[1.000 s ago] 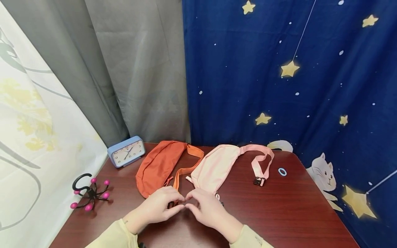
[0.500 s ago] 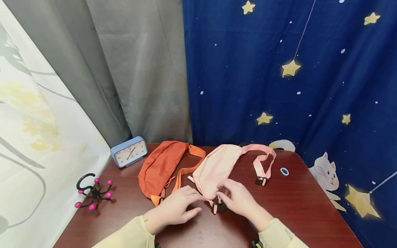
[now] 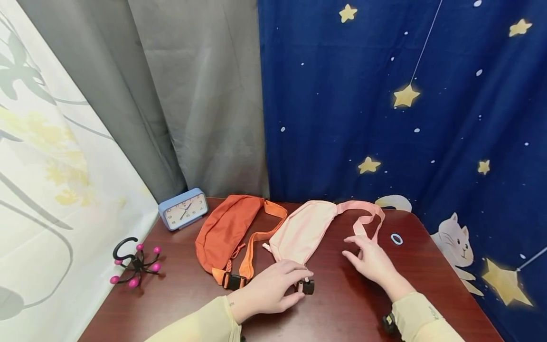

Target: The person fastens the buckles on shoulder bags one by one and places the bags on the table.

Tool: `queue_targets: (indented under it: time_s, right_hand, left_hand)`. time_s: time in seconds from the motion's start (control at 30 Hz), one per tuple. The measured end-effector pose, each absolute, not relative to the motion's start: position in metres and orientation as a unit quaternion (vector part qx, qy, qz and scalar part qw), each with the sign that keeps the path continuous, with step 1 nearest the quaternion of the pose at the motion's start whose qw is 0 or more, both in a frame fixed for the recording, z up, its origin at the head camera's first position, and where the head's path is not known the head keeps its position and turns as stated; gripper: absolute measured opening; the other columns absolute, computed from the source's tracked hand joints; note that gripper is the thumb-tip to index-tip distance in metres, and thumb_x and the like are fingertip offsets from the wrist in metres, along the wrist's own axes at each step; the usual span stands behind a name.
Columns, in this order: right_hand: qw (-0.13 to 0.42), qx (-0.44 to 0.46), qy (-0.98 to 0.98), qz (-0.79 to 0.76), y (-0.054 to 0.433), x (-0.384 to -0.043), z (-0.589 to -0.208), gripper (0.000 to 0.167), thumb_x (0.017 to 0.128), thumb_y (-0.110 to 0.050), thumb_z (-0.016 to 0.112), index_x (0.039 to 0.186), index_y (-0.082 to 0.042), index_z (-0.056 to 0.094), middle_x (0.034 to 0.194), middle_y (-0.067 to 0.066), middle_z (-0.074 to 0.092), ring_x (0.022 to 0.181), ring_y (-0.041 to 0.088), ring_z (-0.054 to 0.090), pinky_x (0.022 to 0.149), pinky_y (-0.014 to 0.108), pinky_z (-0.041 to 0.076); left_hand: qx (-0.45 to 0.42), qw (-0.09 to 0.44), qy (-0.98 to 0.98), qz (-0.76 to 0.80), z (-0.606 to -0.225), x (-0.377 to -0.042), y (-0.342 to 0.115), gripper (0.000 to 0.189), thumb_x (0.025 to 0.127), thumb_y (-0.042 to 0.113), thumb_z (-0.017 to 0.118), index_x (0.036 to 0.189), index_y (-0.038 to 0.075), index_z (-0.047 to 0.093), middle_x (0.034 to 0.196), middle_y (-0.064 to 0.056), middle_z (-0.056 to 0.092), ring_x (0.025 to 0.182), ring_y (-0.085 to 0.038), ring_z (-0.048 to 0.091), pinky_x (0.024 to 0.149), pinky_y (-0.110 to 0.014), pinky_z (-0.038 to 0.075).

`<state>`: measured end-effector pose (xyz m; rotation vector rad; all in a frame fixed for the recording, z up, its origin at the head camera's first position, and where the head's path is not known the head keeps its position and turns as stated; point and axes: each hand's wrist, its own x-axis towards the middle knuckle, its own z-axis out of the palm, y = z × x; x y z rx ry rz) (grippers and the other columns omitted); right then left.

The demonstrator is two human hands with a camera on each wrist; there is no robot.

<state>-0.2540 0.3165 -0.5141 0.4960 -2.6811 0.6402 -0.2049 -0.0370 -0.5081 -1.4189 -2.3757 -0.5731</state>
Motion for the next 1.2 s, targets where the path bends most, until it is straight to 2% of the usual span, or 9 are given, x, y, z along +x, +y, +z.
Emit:
queue_targets:
  time_s: [0.13, 0.27, 0.33, 0.4, 0.57, 0.63, 0.87, 1.03, 1.2]
  right_hand:
    - [0.176, 0.162, -0.948, 0.211, 0.339, -0.258, -0.515, 0.042, 0.093, -0.028, 0.09, 0.129, -0.011, 0.077, 0.12, 0.009, 0.077, 0.077, 0.012, 0.066, 0.074, 0.032, 0.057]
    - [0.17, 0.166, -0.95, 0.205, 0.355, -0.26, -0.515, 0.048, 0.091, -0.031, 0.092, 0.13, -0.008, 0.077, 0.121, 0.008, 0.076, 0.089, 0.019, 0.071, 0.084, 0.038, 0.06]
    - [0.156, 0.168, -0.952, 0.203, 0.36, -0.261, -0.515, 0.052, 0.089, -0.033, 0.093, 0.131, -0.007, 0.076, 0.118, 0.008, 0.076, 0.088, 0.016, 0.069, 0.083, 0.037, 0.059]
    - [0.138, 0.168, -0.955, 0.203, 0.366, -0.263, -0.515, 0.058, 0.088, -0.034, 0.094, 0.133, -0.005, 0.074, 0.116, 0.009, 0.075, 0.079, 0.009, 0.064, 0.078, 0.032, 0.057]
    - [0.097, 0.169, -0.957, 0.214, 0.376, -0.266, -0.518, 0.065, 0.086, -0.03, 0.096, 0.138, -0.002, 0.07, 0.117, 0.011, 0.076, 0.069, -0.002, 0.052, 0.068, 0.024, 0.05]
    - [0.082, 0.168, -0.958, 0.219, 0.379, -0.267, -0.519, 0.065, 0.085, -0.027, 0.096, 0.139, -0.003, 0.069, 0.114, 0.009, 0.075, 0.069, -0.002, 0.053, 0.067, 0.024, 0.051]
    - [0.043, 0.163, -0.962, 0.215, 0.382, -0.267, -0.52, 0.06, 0.088, -0.019, 0.093, 0.14, -0.006, 0.069, 0.095, -0.001, 0.07, 0.067, -0.002, 0.054, 0.067, 0.026, 0.05]
    - [0.051, 0.156, -0.964, 0.209, 0.382, -0.269, -0.521, 0.05, 0.09, -0.013, 0.09, 0.136, -0.009, 0.073, 0.091, -0.005, 0.07, 0.068, -0.002, 0.052, 0.067, 0.026, 0.047]
    - [0.067, 0.156, -0.965, 0.202, 0.381, -0.271, -0.524, 0.036, 0.091, -0.009, 0.088, 0.125, -0.013, 0.077, 0.093, -0.006, 0.072, 0.073, 0.0, 0.052, 0.07, 0.027, 0.047]
  left_hand:
    - [-0.488, 0.151, -0.837, -0.197, -0.512, -0.206, -0.03, 0.054, 0.099, 0.033, 0.082, 0.149, 0.02, 0.066, 0.14, 0.002, 0.07, 0.131, -0.012, 0.067, 0.115, -0.03, 0.054]
    - [-0.478, 0.146, -0.844, -0.193, -0.515, -0.207, -0.025, 0.056, 0.099, 0.033, 0.081, 0.151, 0.021, 0.064, 0.141, 0.002, 0.07, 0.132, -0.012, 0.067, 0.113, -0.03, 0.055]
    - [-0.471, 0.135, -0.85, -0.192, -0.516, -0.207, -0.023, 0.057, 0.099, 0.033, 0.08, 0.153, 0.022, 0.063, 0.142, 0.003, 0.069, 0.133, -0.012, 0.066, 0.114, -0.03, 0.055]
    - [-0.466, 0.124, -0.854, -0.193, -0.517, -0.208, -0.022, 0.059, 0.1, 0.034, 0.08, 0.154, 0.021, 0.061, 0.141, 0.003, 0.07, 0.133, -0.012, 0.066, 0.114, -0.03, 0.055]
    - [-0.459, 0.1, -0.86, -0.201, -0.522, -0.212, -0.017, 0.059, 0.102, 0.031, 0.079, 0.156, 0.019, 0.059, 0.124, 0.005, 0.071, 0.12, -0.009, 0.065, 0.107, -0.027, 0.056]
    - [-0.456, 0.094, -0.862, -0.202, -0.524, -0.213, -0.015, 0.059, 0.102, 0.03, 0.078, 0.156, 0.018, 0.059, 0.117, 0.005, 0.07, 0.113, -0.008, 0.064, 0.105, -0.027, 0.056]
    - [-0.448, 0.074, -0.87, -0.194, -0.531, -0.214, -0.012, 0.059, 0.102, 0.03, 0.078, 0.157, 0.02, 0.058, 0.108, 0.011, 0.07, 0.113, -0.005, 0.067, 0.125, -0.05, 0.049]
    - [-0.446, 0.058, -0.871, -0.198, -0.532, -0.215, -0.011, 0.059, 0.103, 0.029, 0.077, 0.158, 0.02, 0.057, 0.099, 0.015, 0.068, 0.105, 0.0, 0.064, 0.126, -0.053, 0.047]
    - [-0.442, 0.044, -0.874, -0.2, -0.534, -0.217, -0.01, 0.058, 0.104, 0.028, 0.076, 0.158, 0.02, 0.057, 0.11, 0.016, 0.071, 0.106, 0.002, 0.065, 0.127, -0.054, 0.045]
